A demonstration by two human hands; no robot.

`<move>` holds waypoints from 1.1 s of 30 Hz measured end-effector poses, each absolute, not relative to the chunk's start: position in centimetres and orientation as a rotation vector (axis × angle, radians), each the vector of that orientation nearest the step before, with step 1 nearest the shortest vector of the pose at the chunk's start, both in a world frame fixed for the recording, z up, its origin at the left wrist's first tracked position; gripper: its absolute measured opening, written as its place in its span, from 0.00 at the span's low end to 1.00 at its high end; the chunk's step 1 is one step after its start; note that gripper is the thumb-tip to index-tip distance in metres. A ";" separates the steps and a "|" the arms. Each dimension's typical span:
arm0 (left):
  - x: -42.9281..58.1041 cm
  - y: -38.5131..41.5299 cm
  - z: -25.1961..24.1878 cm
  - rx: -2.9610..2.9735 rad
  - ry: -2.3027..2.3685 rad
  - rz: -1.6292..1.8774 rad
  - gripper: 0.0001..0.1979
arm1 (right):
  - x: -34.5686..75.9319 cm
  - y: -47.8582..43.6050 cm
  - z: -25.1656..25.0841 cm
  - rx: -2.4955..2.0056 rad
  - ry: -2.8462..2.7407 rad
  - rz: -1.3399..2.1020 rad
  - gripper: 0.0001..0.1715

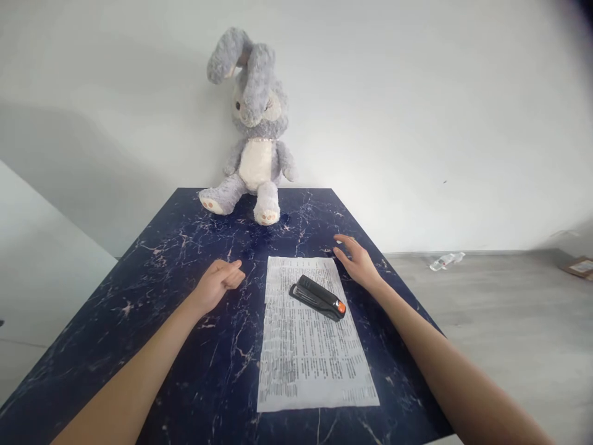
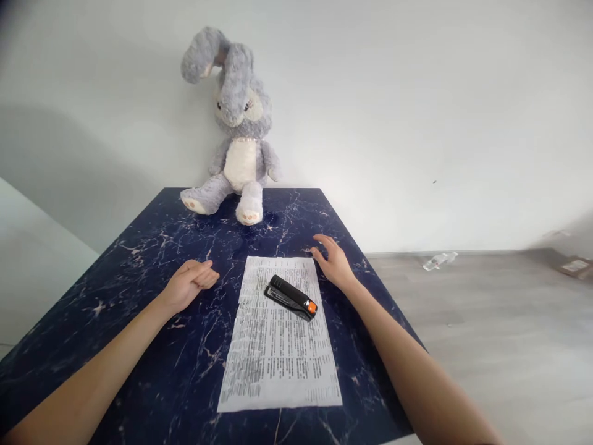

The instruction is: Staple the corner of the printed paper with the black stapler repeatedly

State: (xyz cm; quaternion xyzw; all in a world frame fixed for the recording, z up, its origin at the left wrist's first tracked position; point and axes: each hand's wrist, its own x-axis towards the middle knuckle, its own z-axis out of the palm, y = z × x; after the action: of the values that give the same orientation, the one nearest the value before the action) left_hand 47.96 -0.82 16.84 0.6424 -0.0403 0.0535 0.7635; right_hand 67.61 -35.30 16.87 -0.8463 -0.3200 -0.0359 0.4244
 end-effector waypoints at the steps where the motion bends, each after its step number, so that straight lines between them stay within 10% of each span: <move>1: 47.9 -0.9 17.0 1.379 -0.091 0.114 0.33 | 68.3 -34.8 16.1 -2.223 -0.743 -0.165 0.35; 10: 47.6 -0.4 17.9 1.082 -0.193 0.003 0.36 | 67.8 -29.5 13.8 -2.826 -0.902 -0.023 0.39; 23: 45.9 3.2 18.6 1.090 -0.090 0.308 0.40 | 58.4 -7.1 15.3 -2.553 -1.113 0.020 0.34; 33: 45.7 3.9 19.4 0.969 -0.026 0.491 0.37 | 57.9 -8.1 16.7 -1.871 -1.952 0.152 0.24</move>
State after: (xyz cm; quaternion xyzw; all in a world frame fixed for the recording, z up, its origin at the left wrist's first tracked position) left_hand 45.73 3.88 19.36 0.4608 -0.0122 0.2337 0.8561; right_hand 57.93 -8.10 16.72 -0.6748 -0.7040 0.0549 0.2148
